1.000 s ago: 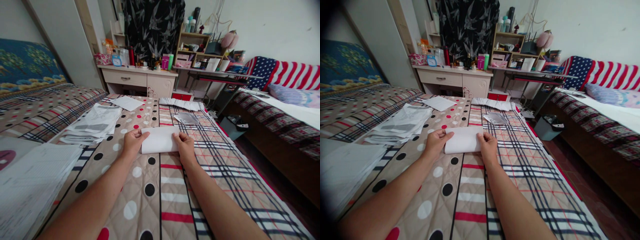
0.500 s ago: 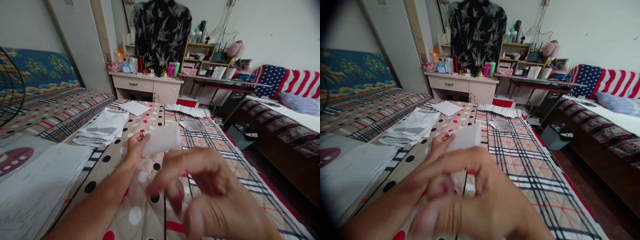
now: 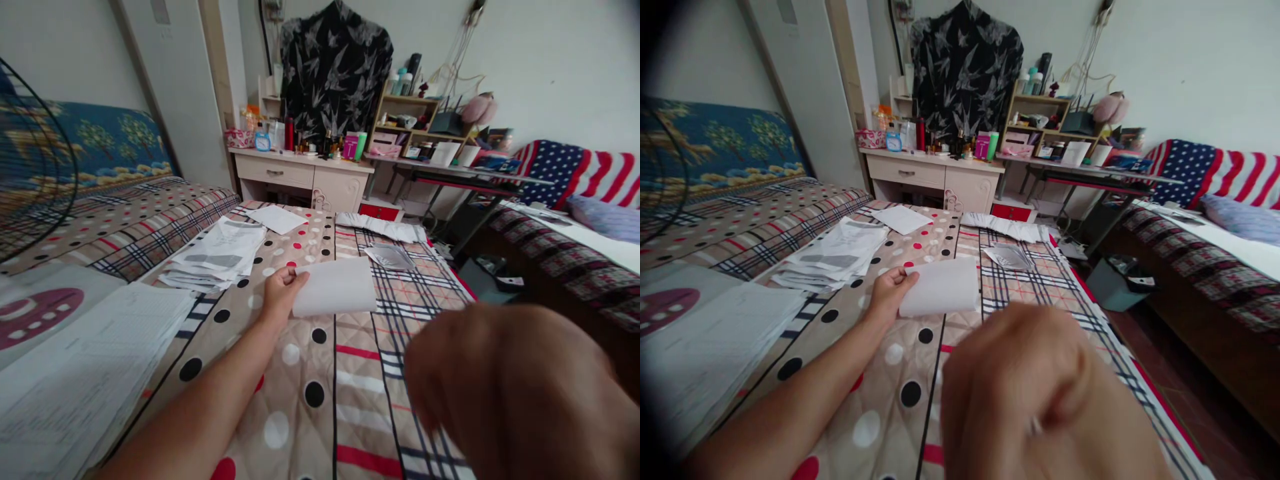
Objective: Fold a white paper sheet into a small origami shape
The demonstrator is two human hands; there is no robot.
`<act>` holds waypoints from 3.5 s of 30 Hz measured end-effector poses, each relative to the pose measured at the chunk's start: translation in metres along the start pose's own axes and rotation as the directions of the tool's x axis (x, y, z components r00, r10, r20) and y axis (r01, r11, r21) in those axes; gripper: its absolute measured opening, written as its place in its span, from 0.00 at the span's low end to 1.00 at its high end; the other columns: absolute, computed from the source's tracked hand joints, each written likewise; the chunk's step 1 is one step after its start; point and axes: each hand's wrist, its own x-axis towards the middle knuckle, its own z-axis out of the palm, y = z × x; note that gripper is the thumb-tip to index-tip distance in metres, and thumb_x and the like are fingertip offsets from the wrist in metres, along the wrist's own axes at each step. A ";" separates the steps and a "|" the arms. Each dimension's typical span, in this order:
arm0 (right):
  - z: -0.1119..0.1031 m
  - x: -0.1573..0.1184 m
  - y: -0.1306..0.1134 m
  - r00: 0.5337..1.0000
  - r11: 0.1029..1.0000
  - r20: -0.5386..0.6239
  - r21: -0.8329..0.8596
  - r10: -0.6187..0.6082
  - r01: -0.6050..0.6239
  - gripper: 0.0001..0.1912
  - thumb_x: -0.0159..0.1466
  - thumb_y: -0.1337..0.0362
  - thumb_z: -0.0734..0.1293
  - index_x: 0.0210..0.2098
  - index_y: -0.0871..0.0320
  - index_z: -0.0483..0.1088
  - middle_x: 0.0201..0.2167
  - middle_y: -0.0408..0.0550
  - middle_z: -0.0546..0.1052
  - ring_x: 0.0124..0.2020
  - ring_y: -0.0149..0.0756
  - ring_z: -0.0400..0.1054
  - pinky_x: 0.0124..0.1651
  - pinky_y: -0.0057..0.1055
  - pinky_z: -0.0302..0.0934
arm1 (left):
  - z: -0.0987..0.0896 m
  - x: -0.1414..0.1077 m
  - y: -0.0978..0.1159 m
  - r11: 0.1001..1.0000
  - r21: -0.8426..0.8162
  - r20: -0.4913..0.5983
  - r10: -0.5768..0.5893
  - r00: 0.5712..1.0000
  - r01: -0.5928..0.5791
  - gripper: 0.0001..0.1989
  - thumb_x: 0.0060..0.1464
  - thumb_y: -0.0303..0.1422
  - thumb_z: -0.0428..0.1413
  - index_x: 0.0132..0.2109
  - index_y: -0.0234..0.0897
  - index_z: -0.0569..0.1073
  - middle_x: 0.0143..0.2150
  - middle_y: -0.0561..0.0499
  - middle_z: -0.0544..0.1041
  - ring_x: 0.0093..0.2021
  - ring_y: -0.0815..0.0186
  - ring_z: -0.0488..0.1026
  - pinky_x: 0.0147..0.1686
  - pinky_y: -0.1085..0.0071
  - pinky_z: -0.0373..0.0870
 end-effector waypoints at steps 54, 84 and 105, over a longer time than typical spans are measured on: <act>0.053 0.053 0.099 0.869 0.879 -0.166 0.198 0.466 -0.434 0.16 0.47 0.53 0.74 0.25 0.61 0.74 0.21 0.43 0.72 0.22 0.29 0.59 0.26 0.27 0.52 | 0.003 -0.003 0.000 0.998 0.048 0.065 0.038 0.997 -0.041 0.16 0.40 0.41 0.66 0.32 0.32 0.76 0.25 0.52 0.78 0.22 0.70 0.69 0.23 0.76 0.62; 0.053 0.046 0.116 0.912 0.844 -0.102 -0.349 0.398 -0.407 0.14 0.54 0.53 0.67 0.20 0.58 0.72 0.17 0.43 0.71 0.21 0.31 0.60 0.24 0.29 0.47 | -0.012 0.013 -0.009 0.873 0.466 0.034 0.140 0.989 -0.140 0.13 0.35 0.40 0.67 0.25 0.35 0.77 0.23 0.49 0.76 0.24 0.64 0.70 0.25 0.72 0.60; 0.060 0.043 0.109 0.923 0.555 0.004 -0.800 0.386 -0.229 0.10 0.59 0.57 0.64 0.31 0.55 0.75 0.28 0.47 0.78 0.31 0.38 0.69 0.28 0.30 0.48 | 0.024 -0.029 0.023 -0.135 0.805 0.592 0.123 0.797 -0.577 0.14 0.59 0.21 0.46 0.38 0.35 0.76 0.40 0.40 0.75 0.45 0.54 0.68 0.45 0.57 0.60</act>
